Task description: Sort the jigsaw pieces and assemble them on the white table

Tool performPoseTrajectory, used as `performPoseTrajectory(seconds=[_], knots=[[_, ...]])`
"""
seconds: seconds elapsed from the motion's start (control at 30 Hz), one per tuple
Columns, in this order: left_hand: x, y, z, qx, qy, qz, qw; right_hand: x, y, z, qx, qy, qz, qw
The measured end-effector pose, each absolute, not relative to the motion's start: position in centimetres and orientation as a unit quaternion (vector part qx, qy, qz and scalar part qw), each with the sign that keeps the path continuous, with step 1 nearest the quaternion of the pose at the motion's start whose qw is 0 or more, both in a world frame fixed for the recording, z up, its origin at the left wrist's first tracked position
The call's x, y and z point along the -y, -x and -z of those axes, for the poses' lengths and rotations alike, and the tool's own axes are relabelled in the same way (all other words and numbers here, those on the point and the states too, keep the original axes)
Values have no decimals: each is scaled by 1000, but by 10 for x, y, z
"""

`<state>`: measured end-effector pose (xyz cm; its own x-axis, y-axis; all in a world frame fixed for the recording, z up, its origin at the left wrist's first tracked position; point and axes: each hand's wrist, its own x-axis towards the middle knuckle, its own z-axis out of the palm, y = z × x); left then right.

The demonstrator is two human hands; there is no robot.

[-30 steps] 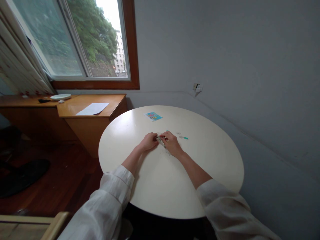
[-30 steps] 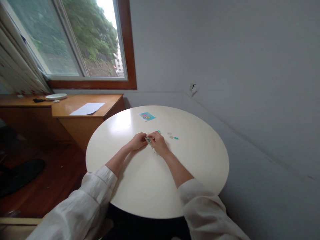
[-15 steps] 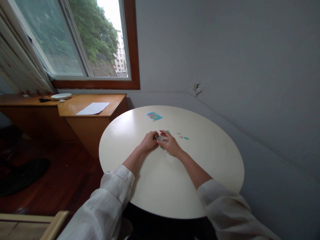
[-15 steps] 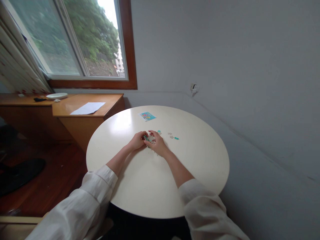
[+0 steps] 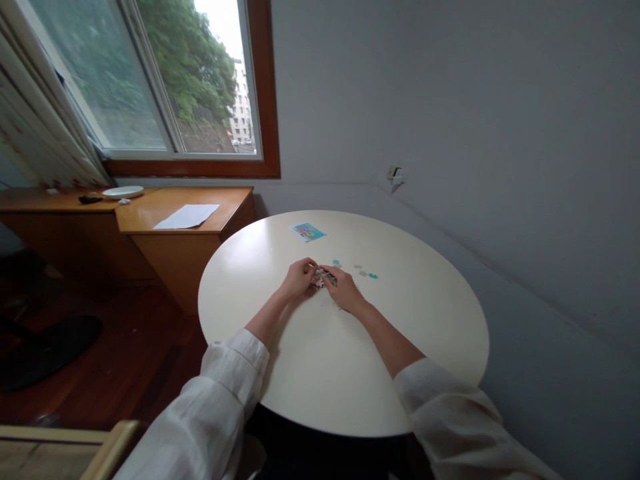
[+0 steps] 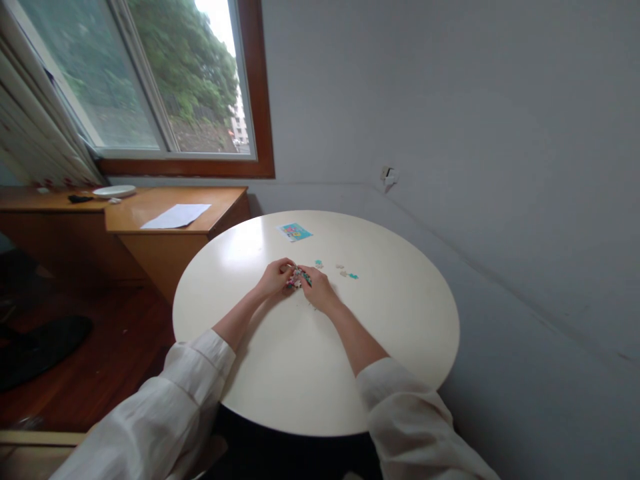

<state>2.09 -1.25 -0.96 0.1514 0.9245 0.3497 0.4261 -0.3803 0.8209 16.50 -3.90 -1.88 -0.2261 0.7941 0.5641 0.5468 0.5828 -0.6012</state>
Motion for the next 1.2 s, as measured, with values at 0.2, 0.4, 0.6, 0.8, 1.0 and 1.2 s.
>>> performPoseTrajectory(seconds=[0.2,0.4,0.6,0.8,1.0,1.2], knots=[[10,-22,12,-452,-697,-460,314,37,-170,18,725,468,-172,475],[9,-23,16,-411,-703,-450,366,38,-170,20,718,459,-206,481],[3,-20,16,-449,-685,-474,323,39,-169,17,723,463,-153,489],[4,-18,13,-445,-677,-488,326,39,-170,15,714,482,-142,488],[12,-24,11,-386,-711,-456,371,39,-170,16,721,453,-157,500],[6,-21,14,-430,-684,-476,347,41,-170,14,705,476,-151,504]])
